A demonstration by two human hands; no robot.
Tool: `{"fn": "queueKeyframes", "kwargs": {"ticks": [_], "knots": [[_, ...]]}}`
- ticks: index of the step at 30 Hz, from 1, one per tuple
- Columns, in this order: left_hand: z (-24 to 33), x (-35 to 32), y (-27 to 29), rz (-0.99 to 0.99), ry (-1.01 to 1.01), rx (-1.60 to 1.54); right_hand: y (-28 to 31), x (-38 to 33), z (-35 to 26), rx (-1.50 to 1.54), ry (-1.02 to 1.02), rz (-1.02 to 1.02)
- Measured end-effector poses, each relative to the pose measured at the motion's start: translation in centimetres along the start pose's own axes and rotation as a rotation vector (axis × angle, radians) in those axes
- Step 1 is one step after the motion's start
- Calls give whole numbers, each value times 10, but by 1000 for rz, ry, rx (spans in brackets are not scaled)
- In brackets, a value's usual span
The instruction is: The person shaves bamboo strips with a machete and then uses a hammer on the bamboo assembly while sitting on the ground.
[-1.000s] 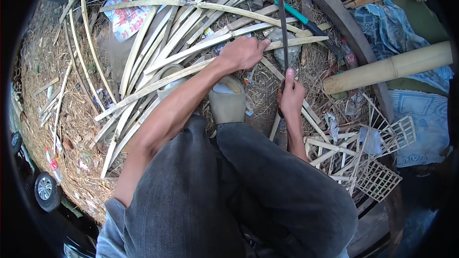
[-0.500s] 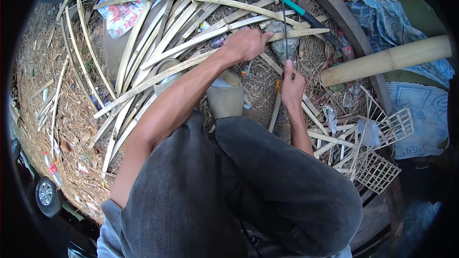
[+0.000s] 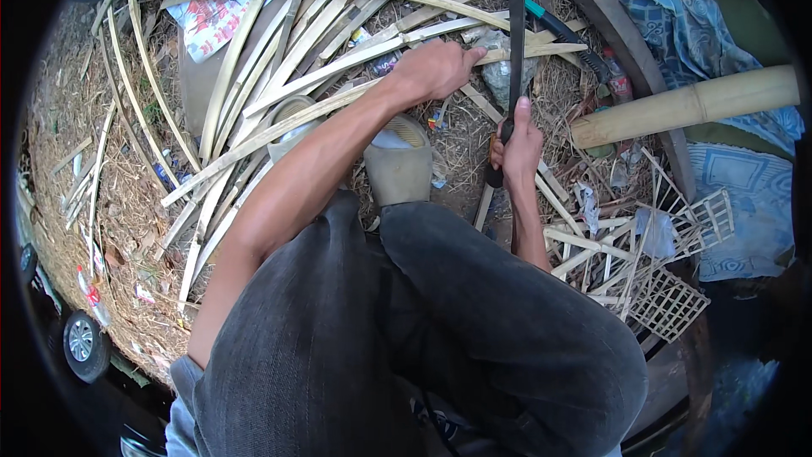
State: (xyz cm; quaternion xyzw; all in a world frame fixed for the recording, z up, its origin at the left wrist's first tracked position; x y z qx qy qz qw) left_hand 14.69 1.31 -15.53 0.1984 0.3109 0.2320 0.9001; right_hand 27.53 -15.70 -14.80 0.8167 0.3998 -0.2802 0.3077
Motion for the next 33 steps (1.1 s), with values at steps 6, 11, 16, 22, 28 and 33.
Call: {"fn": "queueKeyframes", "kwargs": {"ticks": [6,11,16,22,28,33], "knots": [[-7,5,11,-31,84,-8,3,-25,-71,95,232,-54],[-6,8,-5,45,20,-11,1,6,-4,-97,313,42],[-15,0,-6,126,-25,67,-13,-9,-27,-13,-58,-12],[-19,2,-5,113,-14,85,-5,-36,-67,253,388,-42],[-16,-6,4,152,0,76,-10,4,-17,-69,-23,-51],[-14,4,-3,169,-17,64,0,-1,-24,-165,98,33]]}}
Point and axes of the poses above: each hand's wrist, its own x-axis towards the middle knuckle, its own y-axis out of the back of the hand, z = x × y, the point moved 2 cm from there along x, towards the middle knuckle, and after that the axes turned 2 degrees about -z, right-handed, at the moved point
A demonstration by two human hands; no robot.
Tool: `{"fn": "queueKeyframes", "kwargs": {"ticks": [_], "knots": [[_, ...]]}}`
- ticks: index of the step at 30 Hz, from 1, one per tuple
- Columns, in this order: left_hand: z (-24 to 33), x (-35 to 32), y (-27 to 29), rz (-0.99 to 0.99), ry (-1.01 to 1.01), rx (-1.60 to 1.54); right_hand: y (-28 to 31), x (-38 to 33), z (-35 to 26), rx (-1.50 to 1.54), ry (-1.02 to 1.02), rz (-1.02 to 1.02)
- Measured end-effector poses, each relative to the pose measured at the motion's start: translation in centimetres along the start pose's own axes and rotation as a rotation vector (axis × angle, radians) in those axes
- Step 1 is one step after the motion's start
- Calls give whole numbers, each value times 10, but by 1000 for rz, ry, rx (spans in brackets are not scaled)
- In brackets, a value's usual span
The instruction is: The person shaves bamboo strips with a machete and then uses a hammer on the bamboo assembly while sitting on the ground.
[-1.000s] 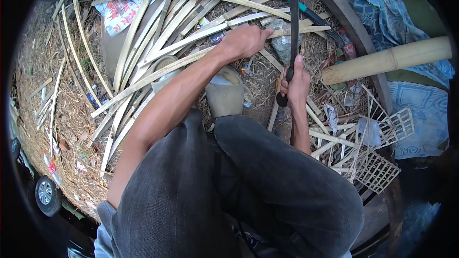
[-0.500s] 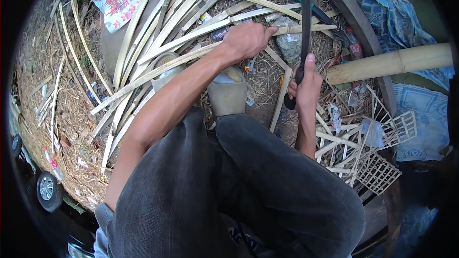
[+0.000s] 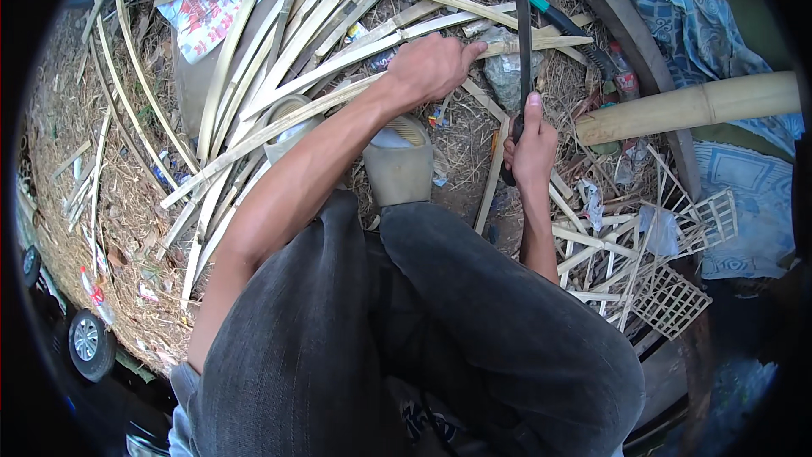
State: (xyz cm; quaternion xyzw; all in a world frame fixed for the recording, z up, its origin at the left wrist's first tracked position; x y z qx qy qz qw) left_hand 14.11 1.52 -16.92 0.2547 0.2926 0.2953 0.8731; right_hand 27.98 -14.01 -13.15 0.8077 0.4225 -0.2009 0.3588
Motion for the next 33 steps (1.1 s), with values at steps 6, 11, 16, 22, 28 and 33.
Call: {"fn": "queueKeyframes", "kwargs": {"ticks": [6,11,16,22,28,33], "knots": [[-4,-1,5,-83,57,-20,2,-6,-18,-53,-12,23],[18,1,8,-101,2,-78,6,-24,-22,269,330,93],[-4,-8,10,-54,59,-24,-13,-6,6,113,-110,-26],[-12,1,-4,-5,-39,23,7,-24,-34,254,76,-19],[-7,-2,-6,87,-199,103,-2,-4,12,168,55,-11],[-5,-9,-2,77,-57,138,-3,-8,0,87,9,-30]]}}
Point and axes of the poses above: each hand's wrist, its own x-axis towards the middle knuckle, its own y-axis out of the back of the hand, z = x × y, the point moved 2 cm from there along x, towards the middle knuckle, and after that the axes turned 2 degrees about -z, right-handed, at the moved point
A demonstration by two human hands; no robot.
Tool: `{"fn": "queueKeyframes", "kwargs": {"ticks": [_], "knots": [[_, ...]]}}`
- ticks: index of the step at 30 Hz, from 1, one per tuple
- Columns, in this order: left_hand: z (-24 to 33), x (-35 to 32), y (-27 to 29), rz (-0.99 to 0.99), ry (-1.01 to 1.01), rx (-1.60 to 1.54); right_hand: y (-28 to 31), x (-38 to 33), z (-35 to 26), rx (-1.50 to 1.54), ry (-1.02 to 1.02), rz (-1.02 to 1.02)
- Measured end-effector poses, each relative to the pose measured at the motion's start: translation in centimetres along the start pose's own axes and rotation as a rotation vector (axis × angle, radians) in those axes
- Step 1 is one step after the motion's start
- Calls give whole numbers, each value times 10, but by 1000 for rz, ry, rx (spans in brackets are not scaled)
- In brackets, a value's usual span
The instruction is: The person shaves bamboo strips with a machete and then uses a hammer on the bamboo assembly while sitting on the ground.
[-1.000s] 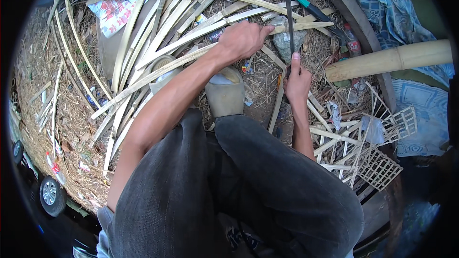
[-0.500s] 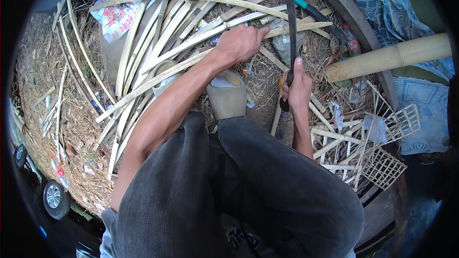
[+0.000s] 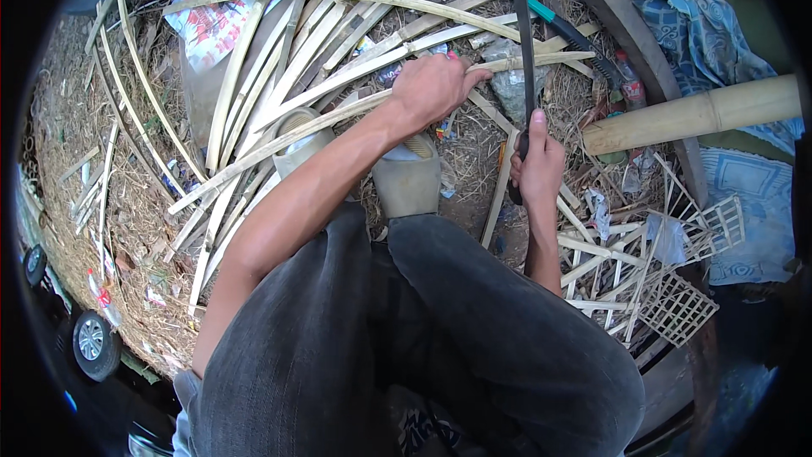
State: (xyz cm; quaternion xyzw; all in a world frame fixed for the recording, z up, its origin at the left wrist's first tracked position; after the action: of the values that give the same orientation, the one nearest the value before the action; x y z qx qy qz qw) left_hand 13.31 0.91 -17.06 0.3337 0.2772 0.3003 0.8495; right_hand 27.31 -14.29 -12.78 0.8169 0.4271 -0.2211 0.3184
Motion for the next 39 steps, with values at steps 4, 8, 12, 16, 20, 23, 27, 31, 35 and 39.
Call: {"fn": "queueKeyframes", "kwargs": {"ticks": [4,8,12,16,20,23,27,31,35,39], "knots": [[3,-1,1,-41,18,-23,14,-40,-84,285,352,74],[9,3,3,-16,-11,-35,2,-10,-2,74,310,45],[7,0,5,-77,37,-36,-10,4,26,-55,-56,33],[4,-4,6,-36,22,-55,-11,-3,11,-33,-130,17],[5,-1,-6,94,-66,36,-9,4,29,-282,145,140],[2,-4,-10,131,-77,90,-4,-3,6,-38,-47,1],[10,-9,-13,132,-83,65,9,-23,-28,172,-51,-58],[10,-5,-12,75,-76,125,16,-44,-48,290,314,4],[7,-3,-15,109,-105,133,-3,-8,2,-13,-161,-7],[9,-6,-16,144,-105,162,2,-22,-15,74,-105,11]]}}
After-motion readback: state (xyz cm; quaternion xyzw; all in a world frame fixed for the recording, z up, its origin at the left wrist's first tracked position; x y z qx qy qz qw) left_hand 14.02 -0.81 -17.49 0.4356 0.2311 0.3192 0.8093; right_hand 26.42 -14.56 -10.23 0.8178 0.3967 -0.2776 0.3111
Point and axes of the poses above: each hand's wrist, its own x-axis towards the middle knuckle, its own y-axis out of the back of the hand, z = x × y, the point moved 2 cm from there along x, towards the middle knuckle, and after that the axes turned 2 degrees about -z, right-handed, at the moved point
